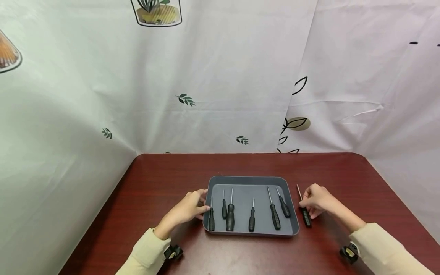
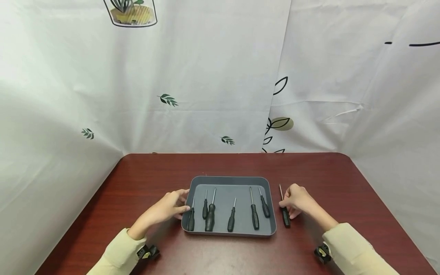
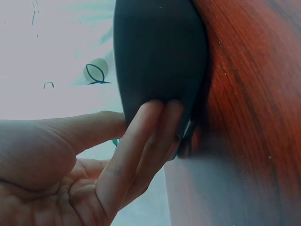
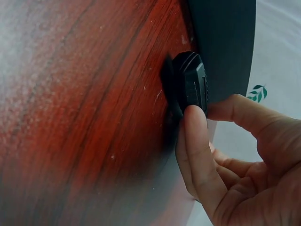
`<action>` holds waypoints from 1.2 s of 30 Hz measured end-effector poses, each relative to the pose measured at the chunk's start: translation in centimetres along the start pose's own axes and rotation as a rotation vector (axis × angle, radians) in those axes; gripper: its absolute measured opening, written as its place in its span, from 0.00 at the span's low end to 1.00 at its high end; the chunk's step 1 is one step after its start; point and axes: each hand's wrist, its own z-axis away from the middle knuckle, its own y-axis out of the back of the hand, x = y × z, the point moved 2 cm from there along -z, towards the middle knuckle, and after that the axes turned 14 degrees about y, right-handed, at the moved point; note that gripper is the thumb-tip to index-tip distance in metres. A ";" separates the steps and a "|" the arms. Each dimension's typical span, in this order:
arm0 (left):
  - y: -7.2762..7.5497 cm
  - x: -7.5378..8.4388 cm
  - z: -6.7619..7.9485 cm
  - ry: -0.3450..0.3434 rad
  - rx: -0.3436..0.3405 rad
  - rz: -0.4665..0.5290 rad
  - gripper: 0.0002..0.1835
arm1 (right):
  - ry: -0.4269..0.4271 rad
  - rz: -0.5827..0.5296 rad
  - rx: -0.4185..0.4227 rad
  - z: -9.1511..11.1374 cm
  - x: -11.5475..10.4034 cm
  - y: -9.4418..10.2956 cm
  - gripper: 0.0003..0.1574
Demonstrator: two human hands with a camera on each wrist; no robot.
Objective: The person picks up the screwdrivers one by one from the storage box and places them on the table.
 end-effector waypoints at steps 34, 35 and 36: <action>0.0 -0.1 -0.1 -0.008 0.008 -0.008 0.33 | 0.022 0.088 -0.017 0.1 -0.1 0.1 0.18; 0.0 -0.1 -0.1 -0.009 0.009 -0.008 0.33 | 0.022 0.087 -0.015 0.2 -0.2 0.1 0.18; 0.0 -0.1 -0.1 -0.009 0.010 -0.009 0.33 | 0.025 0.092 -0.014 0.2 -0.2 0.1 0.18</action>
